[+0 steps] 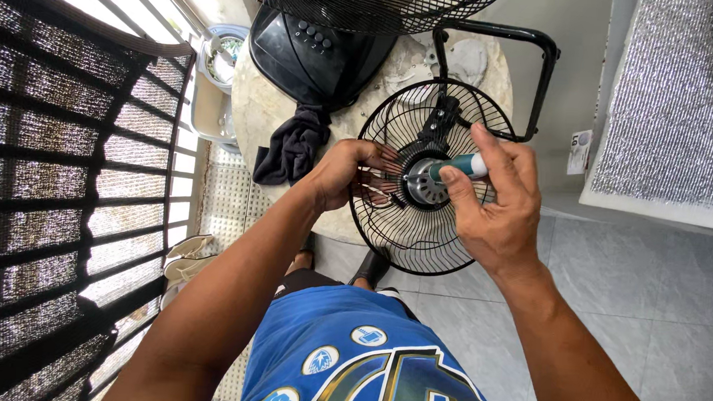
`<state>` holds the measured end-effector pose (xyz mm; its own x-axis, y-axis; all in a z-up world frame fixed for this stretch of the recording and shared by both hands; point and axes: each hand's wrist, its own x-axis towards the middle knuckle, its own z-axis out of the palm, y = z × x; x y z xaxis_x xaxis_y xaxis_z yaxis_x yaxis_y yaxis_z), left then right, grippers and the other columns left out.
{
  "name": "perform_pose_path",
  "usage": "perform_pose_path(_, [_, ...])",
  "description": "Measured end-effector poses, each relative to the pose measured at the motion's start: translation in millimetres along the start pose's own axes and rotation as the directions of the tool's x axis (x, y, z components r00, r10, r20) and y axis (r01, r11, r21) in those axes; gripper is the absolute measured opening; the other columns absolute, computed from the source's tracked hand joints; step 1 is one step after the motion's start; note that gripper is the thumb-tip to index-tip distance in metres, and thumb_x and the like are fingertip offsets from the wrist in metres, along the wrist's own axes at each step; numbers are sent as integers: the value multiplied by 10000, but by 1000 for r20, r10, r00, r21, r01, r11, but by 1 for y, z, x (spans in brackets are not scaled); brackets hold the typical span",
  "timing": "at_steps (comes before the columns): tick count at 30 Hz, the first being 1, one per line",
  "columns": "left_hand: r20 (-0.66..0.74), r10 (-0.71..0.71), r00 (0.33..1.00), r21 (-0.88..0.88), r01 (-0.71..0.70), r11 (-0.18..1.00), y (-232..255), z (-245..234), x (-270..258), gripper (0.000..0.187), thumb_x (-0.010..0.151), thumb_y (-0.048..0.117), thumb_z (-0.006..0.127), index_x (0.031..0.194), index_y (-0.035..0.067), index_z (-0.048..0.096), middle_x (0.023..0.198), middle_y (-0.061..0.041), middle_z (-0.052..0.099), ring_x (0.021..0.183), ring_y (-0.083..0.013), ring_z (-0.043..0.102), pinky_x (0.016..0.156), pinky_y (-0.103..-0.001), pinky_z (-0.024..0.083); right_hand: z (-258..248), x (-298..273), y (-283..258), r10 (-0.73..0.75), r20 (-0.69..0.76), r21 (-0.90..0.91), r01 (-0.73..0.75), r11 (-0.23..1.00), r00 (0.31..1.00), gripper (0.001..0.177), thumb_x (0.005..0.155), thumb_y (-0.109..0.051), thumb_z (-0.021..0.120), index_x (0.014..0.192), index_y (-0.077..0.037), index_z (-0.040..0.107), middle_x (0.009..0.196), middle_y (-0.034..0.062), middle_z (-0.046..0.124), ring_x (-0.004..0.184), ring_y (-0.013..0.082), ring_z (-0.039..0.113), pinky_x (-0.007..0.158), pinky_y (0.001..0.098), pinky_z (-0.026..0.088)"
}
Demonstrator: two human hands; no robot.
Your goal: The person uses a screwdriver to loosen and remove screws from the central hub of an electric fan's front grille. They repeatedly rotate the screwdriver and adjust their grip while working on the same fan component throughout the clip.
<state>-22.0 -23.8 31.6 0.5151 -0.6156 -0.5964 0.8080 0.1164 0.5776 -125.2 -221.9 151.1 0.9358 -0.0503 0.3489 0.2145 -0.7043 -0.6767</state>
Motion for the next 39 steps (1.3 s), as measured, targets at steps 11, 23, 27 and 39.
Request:
perform_pose_path(11, [-33, -28, 999, 16, 28, 999, -2, -7, -2, 419, 819, 138, 519, 1182, -18, 659, 1038, -119, 721, 813, -229, 710, 697, -413, 620, 3, 3, -1, -16, 52, 129, 10, 992, 999, 471, 915, 31, 769, 1367, 4, 643, 1230, 153, 625, 1044, 201, 657, 901, 281, 560])
perform_pose_path(23, [-21, -14, 1000, -4, 14, 1000, -10, -21, 5, 434, 829, 140, 506, 1203, -22, 658, 1055, -116, 730, 836, -233, 704, 699, -397, 619, 13, -3, -4, 6, 57, 30, -7, 1000, 998, 426, 891, -7, 795, 1301, -12, 681, 1187, 163, 665, 1014, 211, 697, 875, 297, 583])
perform_pose_path(27, [-15, -2, 1000, -35, 2, 999, -16, -28, 7, 429, 842, 146, 493, 1204, -14, 658, 1076, -126, 732, 859, -243, 703, 713, -401, 626, 15, -6, -7, -47, 93, 77, 40, 996, 994, 429, 899, 25, 721, 1321, -4, 652, 1268, 151, 691, 1138, 231, 706, 988, 331, 575])
perform_pose_path(39, [-27, -5, 1000, -105, 2, 994, -36, -51, 17, 389, 860, 129, 481, 1203, 5, 618, 1099, -138, 728, 874, -249, 717, 735, -417, 624, 32, 3, -8, -80, 196, 66, 68, 996, 977, 414, 901, 23, 703, 1311, -12, 660, 1315, 161, 688, 1176, 260, 711, 995, 346, 595])
